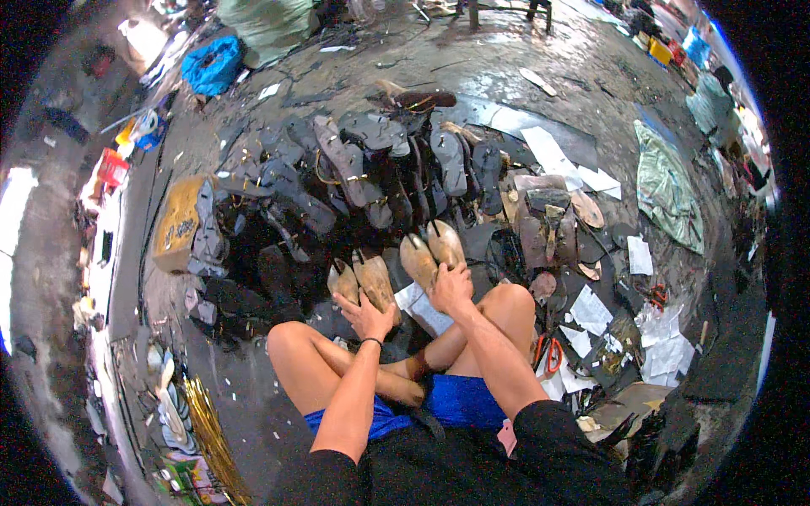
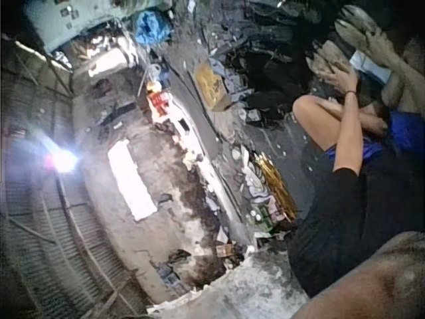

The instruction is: The person sits on the floor and applies a substance to the soles of several sandals using a brush. They then insert wooden shoe trees into the sandals and adjust the straps.

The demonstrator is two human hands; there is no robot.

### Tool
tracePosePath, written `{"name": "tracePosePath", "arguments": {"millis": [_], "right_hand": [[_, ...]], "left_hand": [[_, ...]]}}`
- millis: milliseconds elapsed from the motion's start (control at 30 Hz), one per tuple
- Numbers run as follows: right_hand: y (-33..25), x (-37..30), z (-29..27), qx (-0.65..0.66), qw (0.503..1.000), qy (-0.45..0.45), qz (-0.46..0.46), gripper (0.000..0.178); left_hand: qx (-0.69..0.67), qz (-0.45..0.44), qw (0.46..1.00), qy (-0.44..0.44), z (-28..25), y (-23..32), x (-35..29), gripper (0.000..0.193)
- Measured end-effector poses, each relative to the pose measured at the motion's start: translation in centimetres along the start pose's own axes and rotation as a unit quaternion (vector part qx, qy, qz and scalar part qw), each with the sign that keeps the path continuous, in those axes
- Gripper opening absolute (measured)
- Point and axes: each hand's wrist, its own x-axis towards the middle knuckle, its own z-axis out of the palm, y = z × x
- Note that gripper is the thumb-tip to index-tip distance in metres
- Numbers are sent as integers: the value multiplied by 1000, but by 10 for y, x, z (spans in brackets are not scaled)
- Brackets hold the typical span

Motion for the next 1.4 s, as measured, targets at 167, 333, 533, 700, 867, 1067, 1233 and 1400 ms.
{"name": "tracePosePath", "arguments": {"millis": [167,333,533,700,867,1067,1233,1400], "right_hand": [[-33,-36,-10,-20,981,-180,-67,76],[-22,-31,-35,81,985,-125,-82,80],[-78,93,-75,124,943,206,-228,44],[-131,232,-91,-118,939,216,-239,31],[-118,273,-87,12,896,341,-282,27],[-93,104,-99,707,646,288,-7,39],[-40,-70,-87,869,486,49,78,45],[-19,-198,-82,886,453,-55,88,39]], "left_hand": [[-5,20,999,27,27,-49,15,86],[0,-47,998,40,-6,13,-1,89],[18,52,986,157,9,-5,2,77],[14,87,982,169,19,-8,2,77],[30,78,989,119,25,3,2,80],[38,70,987,138,25,-36,9,87],[-165,221,961,-2,-20,-55,39,111],[-634,127,740,-186,-181,27,-58,78]]}}
